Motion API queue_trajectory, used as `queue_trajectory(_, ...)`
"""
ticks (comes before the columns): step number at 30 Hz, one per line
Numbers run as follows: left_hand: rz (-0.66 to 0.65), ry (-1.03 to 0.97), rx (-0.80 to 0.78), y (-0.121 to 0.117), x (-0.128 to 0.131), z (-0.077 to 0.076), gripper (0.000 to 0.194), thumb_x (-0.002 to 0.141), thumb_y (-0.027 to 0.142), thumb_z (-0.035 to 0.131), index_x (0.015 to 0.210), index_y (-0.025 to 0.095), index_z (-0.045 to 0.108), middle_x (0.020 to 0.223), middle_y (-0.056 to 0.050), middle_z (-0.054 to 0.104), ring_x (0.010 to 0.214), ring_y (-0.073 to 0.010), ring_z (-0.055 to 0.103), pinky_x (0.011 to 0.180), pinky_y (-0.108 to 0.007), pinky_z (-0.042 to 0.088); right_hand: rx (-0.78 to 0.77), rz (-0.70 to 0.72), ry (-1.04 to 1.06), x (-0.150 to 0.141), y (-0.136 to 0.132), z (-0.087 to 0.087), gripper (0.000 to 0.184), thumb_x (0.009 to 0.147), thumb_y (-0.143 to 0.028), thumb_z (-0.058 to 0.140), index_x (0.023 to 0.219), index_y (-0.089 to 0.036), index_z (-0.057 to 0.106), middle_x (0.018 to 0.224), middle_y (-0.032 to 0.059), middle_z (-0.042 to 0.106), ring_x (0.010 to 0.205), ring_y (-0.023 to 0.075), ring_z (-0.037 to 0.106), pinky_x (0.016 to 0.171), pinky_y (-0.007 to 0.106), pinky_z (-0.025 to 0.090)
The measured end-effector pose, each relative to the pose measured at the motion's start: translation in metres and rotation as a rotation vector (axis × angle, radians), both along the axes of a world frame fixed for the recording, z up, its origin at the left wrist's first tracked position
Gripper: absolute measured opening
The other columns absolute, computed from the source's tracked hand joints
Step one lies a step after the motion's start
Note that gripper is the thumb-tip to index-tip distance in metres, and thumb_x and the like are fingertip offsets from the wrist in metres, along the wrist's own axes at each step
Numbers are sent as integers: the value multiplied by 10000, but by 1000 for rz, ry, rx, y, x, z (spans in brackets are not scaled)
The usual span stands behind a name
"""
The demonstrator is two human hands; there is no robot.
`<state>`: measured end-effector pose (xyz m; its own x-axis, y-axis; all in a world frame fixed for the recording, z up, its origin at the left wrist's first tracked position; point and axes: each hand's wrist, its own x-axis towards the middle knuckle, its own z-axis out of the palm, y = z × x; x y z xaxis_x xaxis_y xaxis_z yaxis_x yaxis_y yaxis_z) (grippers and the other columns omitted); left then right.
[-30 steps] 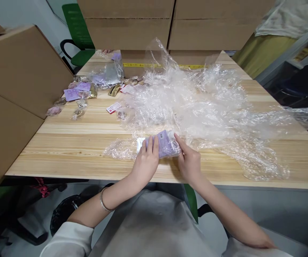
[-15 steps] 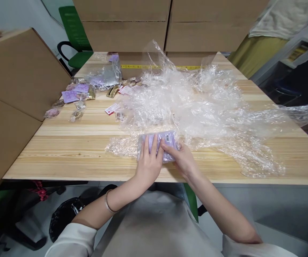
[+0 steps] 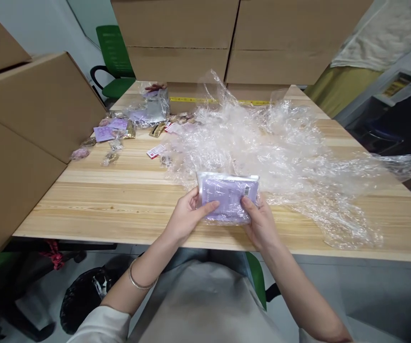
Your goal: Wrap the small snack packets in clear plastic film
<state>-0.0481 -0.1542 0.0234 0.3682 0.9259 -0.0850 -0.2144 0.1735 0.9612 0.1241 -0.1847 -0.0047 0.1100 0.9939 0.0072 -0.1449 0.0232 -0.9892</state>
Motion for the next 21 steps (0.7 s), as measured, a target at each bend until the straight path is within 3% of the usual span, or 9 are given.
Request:
queue_trajectory(3, -40, -121, -154, 3, -3, 7, 491, 685, 318, 860, 1093, 154, 641, 1175, -109, 720, 1095, -263, 677, 973, -378, 527, -44, 30, 67, 7, 0, -5, 499, 844, -592, 633, 1212, -259, 589, 1142, 97, 725, 1025, 305, 699, 802, 437, 604)
queue_trajectory(7, -81, -165, -194, 4, -2, 7, 549, 623, 233, 902, 1096, 186, 626, 1139, -68, 725, 1035, -219, 690, 912, -325, 534, -19, 91, 23, 24, -3, -2, 518, 831, -546, 684, 1273, -301, 574, 1316, 66, 649, 1187, 280, 629, 957, 441, 551)
queue_trajectory(11, -189, -166, -193, 7, 9, 6, 554, 582, 232, 925, 1048, 185, 629, 1102, -76, 732, 977, -222, 703, 867, -331, 545, -37, 293, -30, 43, -7, 17, 501, 784, -522, 743, 1214, -297, 618, 1221, 76, 700, 1099, 276, 679, 909, 445, 576)
queue_trajectory(13, -224, -148, -155, 12, 15, 10, 538, 604, 263, 913, 1056, 195, 628, 1099, -80, 732, 1009, -237, 697, 888, -351, 544, -44, 276, -93, 54, -10, 33, 485, 771, -475, 767, 1202, -302, 628, 1159, 81, 723, 1013, 261, 711, 846, 422, 602)
queue_trajectory(15, -239, -63, -48, 21, 16, 17, 452, 717, 319, 842, 1099, 208, 626, 1137, -82, 717, 1089, -242, 670, 950, -369, 524, -71, 144, -197, 73, -11, 50, 530, 758, -421, 787, 1246, -304, 617, 1132, 84, 727, 960, 255, 721, 797, 410, 615)
queue_trajectory(17, -195, 123, 116, 33, 11, 23, 324, 863, 364, 701, 1144, 226, 620, 1191, -79, 688, 1157, -236, 631, 1005, -386, 492, -136, -85, -301, 108, -5, 69, 522, 743, -409, 800, 1227, -289, 646, 1076, 80, 737, 885, 255, 725, 747, 404, 616)
queue_trajectory(19, -98, 368, 333, 49, 0, 26, 257, 944, 366, 583, 1171, 248, 613, 1241, -70, 651, 1203, -232, 590, 1042, -401, 458, -171, -380, -383, 160, 15, 88, 431, 754, -416, 794, 1140, -251, 698, 1060, 85, 736, 853, 247, 716, 743, 387, 597)
queue_trajectory(21, -9, 567, 564, 66, -11, 22, 245, 964, 340, 546, 1191, 268, 602, 1267, -59, 619, 1233, -232, 555, 1066, -405, 427, -26, -668, -405, 220, 53, 107, 431, 794, -395, 762, 1166, -191, 687, 1098, 116, 716, 889, 239, 704, 728, 353, 565)
